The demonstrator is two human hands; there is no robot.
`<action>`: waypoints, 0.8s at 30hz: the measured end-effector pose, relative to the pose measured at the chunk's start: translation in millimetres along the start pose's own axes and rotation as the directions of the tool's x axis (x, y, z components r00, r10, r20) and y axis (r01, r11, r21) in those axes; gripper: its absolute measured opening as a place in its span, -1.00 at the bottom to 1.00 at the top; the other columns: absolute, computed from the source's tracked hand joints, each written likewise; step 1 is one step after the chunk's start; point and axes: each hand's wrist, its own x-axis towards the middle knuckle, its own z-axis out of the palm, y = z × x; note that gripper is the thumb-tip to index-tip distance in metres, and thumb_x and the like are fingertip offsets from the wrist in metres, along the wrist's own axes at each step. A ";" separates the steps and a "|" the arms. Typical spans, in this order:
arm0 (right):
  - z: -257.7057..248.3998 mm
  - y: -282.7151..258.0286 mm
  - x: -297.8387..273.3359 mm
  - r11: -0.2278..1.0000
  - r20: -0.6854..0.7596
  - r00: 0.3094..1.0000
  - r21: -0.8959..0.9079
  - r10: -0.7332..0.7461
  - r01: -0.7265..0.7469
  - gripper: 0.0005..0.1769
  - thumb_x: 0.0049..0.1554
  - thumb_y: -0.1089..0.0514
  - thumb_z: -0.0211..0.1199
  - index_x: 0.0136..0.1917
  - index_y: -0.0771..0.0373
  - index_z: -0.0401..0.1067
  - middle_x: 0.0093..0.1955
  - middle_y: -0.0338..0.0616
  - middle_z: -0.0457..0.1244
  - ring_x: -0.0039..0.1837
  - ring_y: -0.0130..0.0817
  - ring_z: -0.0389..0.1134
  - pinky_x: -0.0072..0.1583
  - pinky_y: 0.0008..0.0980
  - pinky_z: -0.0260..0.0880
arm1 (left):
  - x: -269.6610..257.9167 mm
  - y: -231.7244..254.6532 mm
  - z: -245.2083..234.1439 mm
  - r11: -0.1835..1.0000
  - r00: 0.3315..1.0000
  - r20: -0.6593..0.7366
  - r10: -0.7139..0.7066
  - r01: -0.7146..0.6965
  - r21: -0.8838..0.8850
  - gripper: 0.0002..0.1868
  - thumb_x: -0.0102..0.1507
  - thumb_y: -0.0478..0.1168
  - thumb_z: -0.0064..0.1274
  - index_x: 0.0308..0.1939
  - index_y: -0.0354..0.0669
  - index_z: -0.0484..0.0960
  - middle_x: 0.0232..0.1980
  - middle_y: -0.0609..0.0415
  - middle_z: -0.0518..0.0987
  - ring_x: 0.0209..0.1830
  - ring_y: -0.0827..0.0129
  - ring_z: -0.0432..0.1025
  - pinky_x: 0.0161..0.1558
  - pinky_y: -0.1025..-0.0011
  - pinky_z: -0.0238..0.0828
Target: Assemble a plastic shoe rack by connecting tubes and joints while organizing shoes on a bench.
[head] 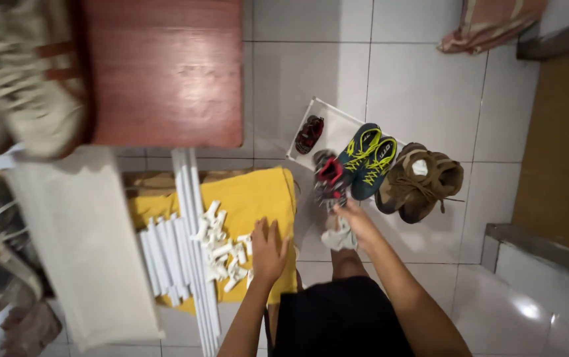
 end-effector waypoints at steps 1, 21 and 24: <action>-11.7 15.9 36.2 0.992 -0.027 0.999 0.116 -0.041 0.043 -0.30 0.23 0.17 0.30 0.56 0.31 0.17 0.31 0.10 0.30 0.18 -0.20 0.43 0.20 -0.15 0.48 | -0.4 -14.1 15.0 0.987 0.994 -0.041 0.098 -0.092 0.136 -0.34 0.30 0.12 0.08 0.40 -0.10 0.44 0.45 -0.23 0.27 0.53 -0.16 0.14 0.50 -0.04 -0.01; -12.8 161.1 434.8 0.864 -0.212 0.945 0.490 0.249 -0.118 -0.58 0.28 0.07 0.19 0.39 -0.08 0.31 0.01 0.03 0.35 -0.09 -0.02 0.43 -0.10 0.16 0.43 | -11.2 -62.0 74.4 0.896 0.926 -0.184 0.329 -0.245 0.370 -0.37 0.37 0.08 -0.20 0.49 -0.06 0.27 0.60 -0.13 0.09 0.65 -0.18 -0.04 0.59 -0.27 -0.19; -8.4 157.6 445.6 0.859 -0.217 0.950 0.505 0.226 -0.089 -0.67 0.29 0.10 0.16 0.32 -0.03 0.33 -0.03 0.05 0.36 -0.10 -0.01 0.43 -0.09 0.20 0.43 | -10.2 -62.1 74.7 0.893 0.921 -0.185 0.342 -0.257 0.370 -0.39 0.38 0.08 -0.22 0.45 -0.09 0.31 0.58 -0.15 0.11 0.64 -0.18 -0.04 0.60 -0.27 -0.20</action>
